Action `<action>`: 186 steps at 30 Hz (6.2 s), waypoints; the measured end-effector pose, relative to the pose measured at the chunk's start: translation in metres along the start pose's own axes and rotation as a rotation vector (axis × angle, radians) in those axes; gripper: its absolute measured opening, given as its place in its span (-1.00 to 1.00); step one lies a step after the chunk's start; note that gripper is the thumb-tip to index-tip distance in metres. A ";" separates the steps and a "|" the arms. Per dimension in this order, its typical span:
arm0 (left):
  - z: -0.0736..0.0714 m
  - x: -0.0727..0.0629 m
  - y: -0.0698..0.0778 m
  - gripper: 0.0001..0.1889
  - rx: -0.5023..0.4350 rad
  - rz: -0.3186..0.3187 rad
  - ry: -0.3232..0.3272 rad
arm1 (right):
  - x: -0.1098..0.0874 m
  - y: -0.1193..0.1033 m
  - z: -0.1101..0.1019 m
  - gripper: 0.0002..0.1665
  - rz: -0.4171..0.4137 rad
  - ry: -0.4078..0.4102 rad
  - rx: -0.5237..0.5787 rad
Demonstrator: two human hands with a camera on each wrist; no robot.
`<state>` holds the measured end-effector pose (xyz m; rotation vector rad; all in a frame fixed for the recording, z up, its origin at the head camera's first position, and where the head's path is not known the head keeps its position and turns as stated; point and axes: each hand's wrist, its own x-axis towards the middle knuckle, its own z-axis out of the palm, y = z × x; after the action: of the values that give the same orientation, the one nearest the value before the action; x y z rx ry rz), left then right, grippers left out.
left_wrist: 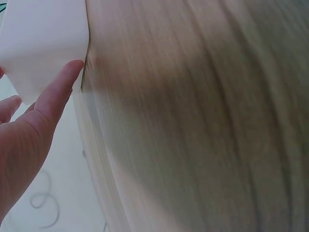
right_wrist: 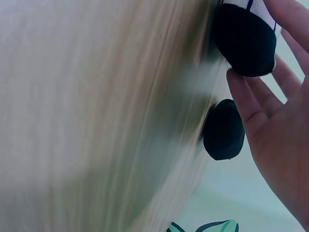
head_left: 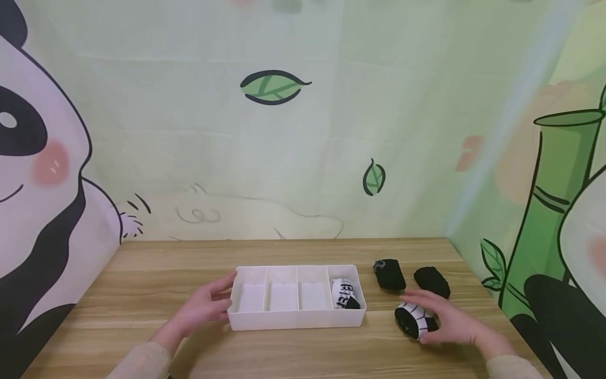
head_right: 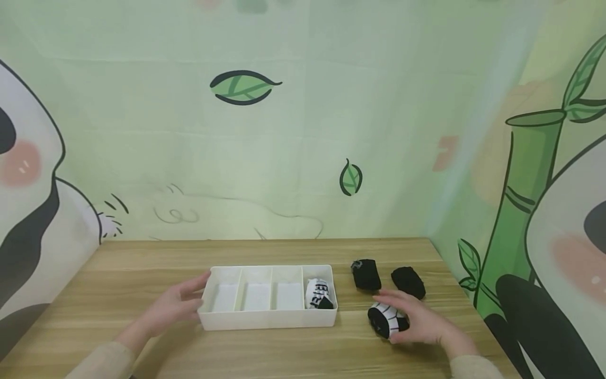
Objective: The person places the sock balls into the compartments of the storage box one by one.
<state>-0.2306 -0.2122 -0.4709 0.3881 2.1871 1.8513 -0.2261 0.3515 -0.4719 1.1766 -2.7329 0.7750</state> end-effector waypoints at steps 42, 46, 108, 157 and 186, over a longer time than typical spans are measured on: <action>-0.002 0.001 -0.002 -0.26 0.055 -0.026 0.024 | 0.006 -0.004 0.006 -0.21 0.068 -0.029 -0.027; -0.002 0.001 -0.002 -0.26 0.055 -0.024 0.026 | 0.006 -0.003 0.008 -0.23 0.075 -0.016 -0.032; -0.001 0.002 -0.005 -0.26 0.027 -0.016 0.028 | 0.082 -0.054 0.007 -0.17 0.064 0.203 -0.025; -0.001 0.001 -0.004 -0.26 -0.006 -0.002 0.012 | 0.173 -0.110 0.069 -0.19 0.154 0.135 0.090; 0.000 0.002 -0.003 -0.26 0.017 0.001 0.024 | 0.185 -0.116 0.086 -0.25 0.179 0.106 -0.103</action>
<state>-0.2321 -0.2120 -0.4743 0.3715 2.2202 1.8484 -0.2643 0.1208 -0.4515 0.8547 -2.7789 0.6825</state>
